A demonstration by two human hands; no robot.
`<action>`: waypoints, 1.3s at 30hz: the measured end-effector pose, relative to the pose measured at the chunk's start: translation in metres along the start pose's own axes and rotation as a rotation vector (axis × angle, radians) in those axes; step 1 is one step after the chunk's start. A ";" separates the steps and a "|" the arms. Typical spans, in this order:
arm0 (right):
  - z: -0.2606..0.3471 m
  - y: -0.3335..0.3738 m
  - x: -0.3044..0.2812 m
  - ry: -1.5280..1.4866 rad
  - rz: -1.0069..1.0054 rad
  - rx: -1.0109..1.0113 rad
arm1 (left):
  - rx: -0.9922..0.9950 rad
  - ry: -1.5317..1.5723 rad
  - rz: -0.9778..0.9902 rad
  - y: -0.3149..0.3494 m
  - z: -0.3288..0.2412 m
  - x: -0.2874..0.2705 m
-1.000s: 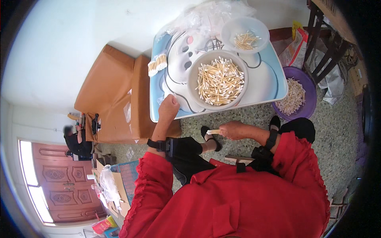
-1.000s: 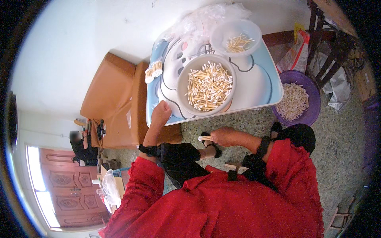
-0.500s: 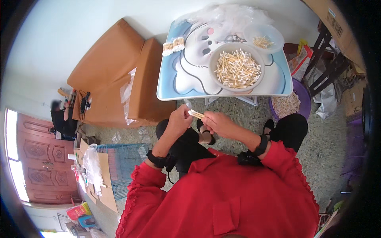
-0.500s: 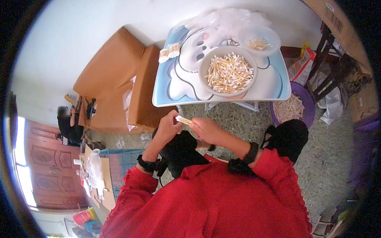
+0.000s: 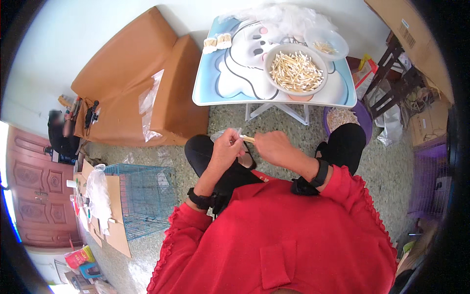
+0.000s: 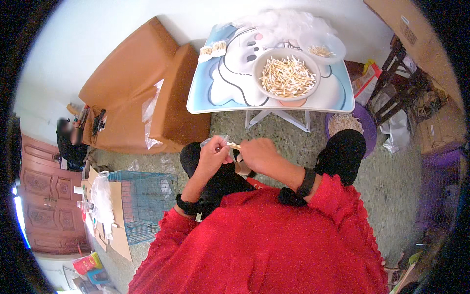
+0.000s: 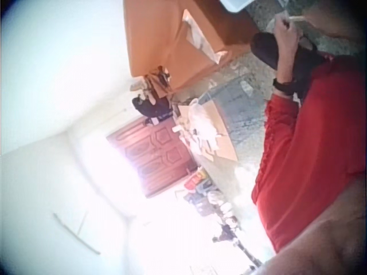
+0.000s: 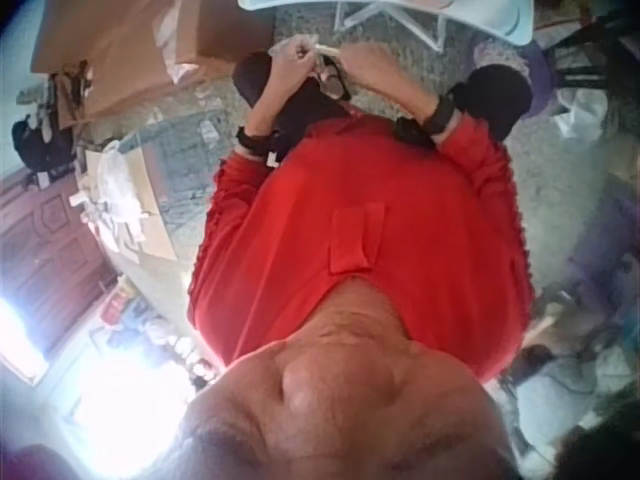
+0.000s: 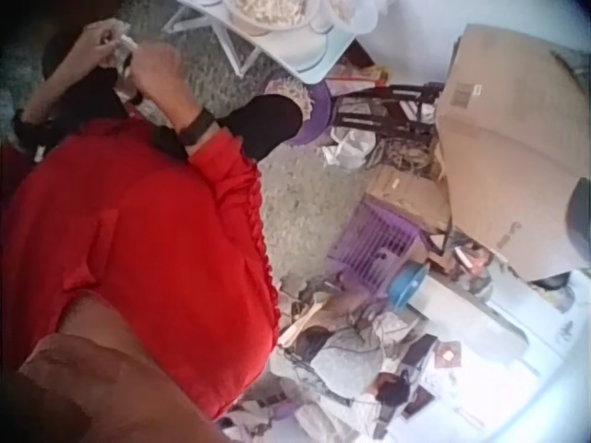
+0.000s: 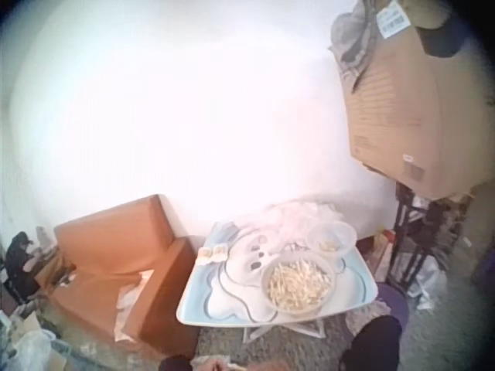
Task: Sorting cotton swabs into small groups and placing them into small plastic bags.
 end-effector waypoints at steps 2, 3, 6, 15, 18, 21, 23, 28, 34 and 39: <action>0.005 0.000 0.000 0.040 0.026 0.001 | 0.001 -0.013 0.001 0.004 0.007 -0.003; 0.006 -0.001 -0.002 0.040 0.028 0.005 | 0.007 0.013 -0.021 0.005 0.013 -0.006; 0.010 -0.001 -0.006 0.047 0.026 -0.011 | -0.058 0.122 -0.023 0.010 0.025 -0.013; 0.013 0.005 -0.003 -0.494 0.127 0.157 | -0.182 0.443 0.025 0.022 0.047 -0.010; 0.013 0.008 0.000 -0.558 0.171 0.205 | -0.217 0.508 0.095 0.026 0.052 -0.009; 0.007 0.011 0.008 -0.624 0.173 0.259 | -0.291 0.566 0.168 0.036 0.052 -0.005; 0.003 0.011 0.010 -0.784 0.125 0.276 | -0.343 0.599 0.201 0.044 0.047 0.000; -0.002 0.015 0.024 -0.932 0.193 0.347 | -0.348 0.620 0.232 0.057 0.026 0.002; -0.002 0.017 0.036 -1.003 0.257 0.350 | -0.293 0.440 0.321 0.056 0.042 0.010; 0.000 0.018 0.034 -1.004 0.282 0.333 | -0.243 0.414 0.244 0.053 0.049 0.008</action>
Point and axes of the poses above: each hand's wrist, its own y-axis away from the middle knuckle, its own x-axis out of the palm, z = x × y, the point moved 6 cm from there along -y, towards the middle knuckle, and after that the axes turned 11 degrees about -z, right-handed, at the moved point
